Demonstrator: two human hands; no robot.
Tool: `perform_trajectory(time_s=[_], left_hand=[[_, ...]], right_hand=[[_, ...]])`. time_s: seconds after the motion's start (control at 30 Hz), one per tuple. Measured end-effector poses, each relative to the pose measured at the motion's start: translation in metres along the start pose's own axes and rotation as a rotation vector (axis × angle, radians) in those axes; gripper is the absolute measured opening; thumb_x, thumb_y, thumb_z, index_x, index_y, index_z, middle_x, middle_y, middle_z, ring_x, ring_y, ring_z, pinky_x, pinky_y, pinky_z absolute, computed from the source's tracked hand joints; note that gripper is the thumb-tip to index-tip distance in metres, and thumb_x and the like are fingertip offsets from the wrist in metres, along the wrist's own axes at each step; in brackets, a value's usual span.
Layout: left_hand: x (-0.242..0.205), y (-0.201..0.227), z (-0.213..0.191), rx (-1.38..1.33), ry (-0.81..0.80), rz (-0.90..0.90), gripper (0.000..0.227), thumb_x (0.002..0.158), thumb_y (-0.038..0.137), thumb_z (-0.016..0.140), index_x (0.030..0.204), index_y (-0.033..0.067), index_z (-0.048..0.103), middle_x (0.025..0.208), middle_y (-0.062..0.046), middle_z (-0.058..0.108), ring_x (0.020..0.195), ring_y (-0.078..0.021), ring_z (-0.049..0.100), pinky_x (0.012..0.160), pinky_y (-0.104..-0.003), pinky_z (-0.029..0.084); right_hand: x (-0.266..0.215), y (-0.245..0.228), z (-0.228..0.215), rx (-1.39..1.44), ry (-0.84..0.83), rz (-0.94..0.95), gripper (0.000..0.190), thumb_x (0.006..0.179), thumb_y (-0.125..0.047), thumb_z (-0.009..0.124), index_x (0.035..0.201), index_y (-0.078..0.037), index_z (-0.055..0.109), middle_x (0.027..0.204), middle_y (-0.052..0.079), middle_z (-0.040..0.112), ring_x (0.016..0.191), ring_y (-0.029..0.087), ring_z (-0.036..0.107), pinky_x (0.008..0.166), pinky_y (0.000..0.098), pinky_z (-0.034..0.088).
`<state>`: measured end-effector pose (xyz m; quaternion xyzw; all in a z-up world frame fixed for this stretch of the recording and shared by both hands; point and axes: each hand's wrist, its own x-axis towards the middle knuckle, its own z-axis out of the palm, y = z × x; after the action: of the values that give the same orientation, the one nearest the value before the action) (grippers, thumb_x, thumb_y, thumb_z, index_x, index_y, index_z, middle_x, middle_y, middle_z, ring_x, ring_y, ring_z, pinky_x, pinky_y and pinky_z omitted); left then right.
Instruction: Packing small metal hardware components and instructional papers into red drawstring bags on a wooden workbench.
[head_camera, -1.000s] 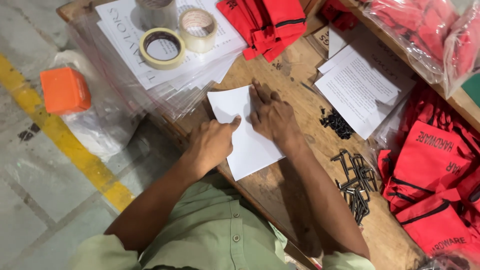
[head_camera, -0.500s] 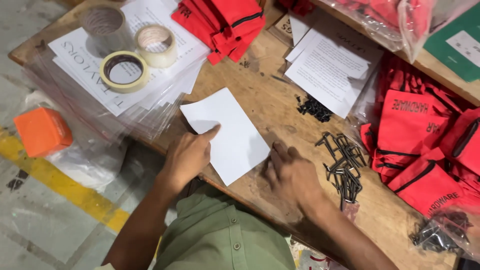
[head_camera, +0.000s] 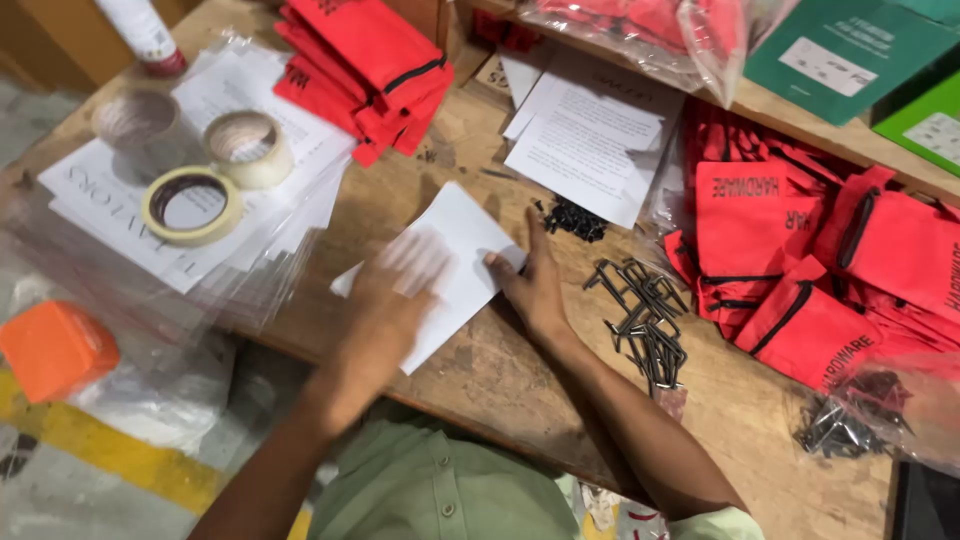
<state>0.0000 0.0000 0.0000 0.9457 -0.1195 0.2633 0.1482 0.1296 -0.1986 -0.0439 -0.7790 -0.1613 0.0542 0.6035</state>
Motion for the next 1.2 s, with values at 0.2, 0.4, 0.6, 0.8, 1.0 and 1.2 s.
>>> perform_trajectory(time_s=[0.2,0.4,0.6,0.8,1.0,1.2], left_hand=[[-0.044,0.028,0.037,-0.137,-0.187,-0.034,0.054,0.103,0.035,0.053,0.146,0.0028,0.054,0.157,-0.015,0.047,0.149,-0.0351,0.036,0.119,-0.055,0.027],[-0.04,0.041,0.022,-0.097,-0.14,-0.125,0.05,0.1,0.037,0.057,0.138,0.0049,0.061,0.153,-0.017,0.048,0.147,-0.0374,0.035,0.118,-0.056,0.028],[-0.059,0.033,0.015,-0.227,0.042,-0.162,0.032,0.097,0.027,0.069,0.117,0.0034,0.076,0.132,-0.018,0.064,0.132,-0.0363,0.057,0.115,-0.05,0.042],[-0.069,0.031,-0.021,-0.335,0.099,-0.355,0.02,0.09,0.021,0.075,0.1,0.0039,0.08,0.115,-0.012,0.072,0.113,-0.0285,0.066,0.097,-0.041,0.053],[-0.086,0.014,-0.005,-0.436,0.132,-0.296,0.019,0.099,0.019,0.066,0.1,0.0045,0.078,0.118,-0.011,0.072,0.116,-0.0273,0.069,0.101,-0.04,0.056],[-0.085,0.01,-0.01,-0.448,0.143,-0.287,0.03,0.096,0.019,0.056,0.111,0.0005,0.074,0.121,-0.014,0.07,0.118,-0.0298,0.066,0.101,-0.041,0.057]], right_hand=[[-0.004,-0.034,0.001,0.073,0.132,-0.186,0.093,0.093,0.001,0.069,0.163,-0.003,0.008,0.144,0.037,0.042,0.114,0.046,0.054,0.085,0.0502,0.054],[-0.021,0.025,-0.005,0.249,-0.344,0.058,0.061,0.101,-0.003,0.068,0.154,-0.002,0.037,0.142,0.023,0.063,0.129,0.031,0.061,0.107,0.0392,0.054],[-0.04,-0.025,0.014,-0.656,-0.326,-0.667,0.071,0.084,0.005,0.067,0.152,0.003,0.046,0.16,0.028,0.039,0.15,0.05,0.036,0.119,0.0502,0.041],[-0.04,-0.041,0.019,-0.907,-0.376,-0.74,0.072,0.081,-0.003,0.072,0.149,-0.009,0.052,0.161,0.024,0.037,0.147,0.051,0.033,0.118,0.0548,0.037],[-0.047,-0.048,0.026,-1.121,-0.396,-0.869,0.064,0.089,-0.021,0.073,0.15,-0.021,0.054,0.163,0.009,0.04,0.152,0.04,0.028,0.12,0.0629,0.025],[-0.045,-0.031,0.026,-1.073,-0.49,-0.852,0.061,0.091,-0.023,0.068,0.151,-0.024,0.054,0.165,0.006,0.039,0.154,0.031,0.029,0.124,0.0571,0.028]])
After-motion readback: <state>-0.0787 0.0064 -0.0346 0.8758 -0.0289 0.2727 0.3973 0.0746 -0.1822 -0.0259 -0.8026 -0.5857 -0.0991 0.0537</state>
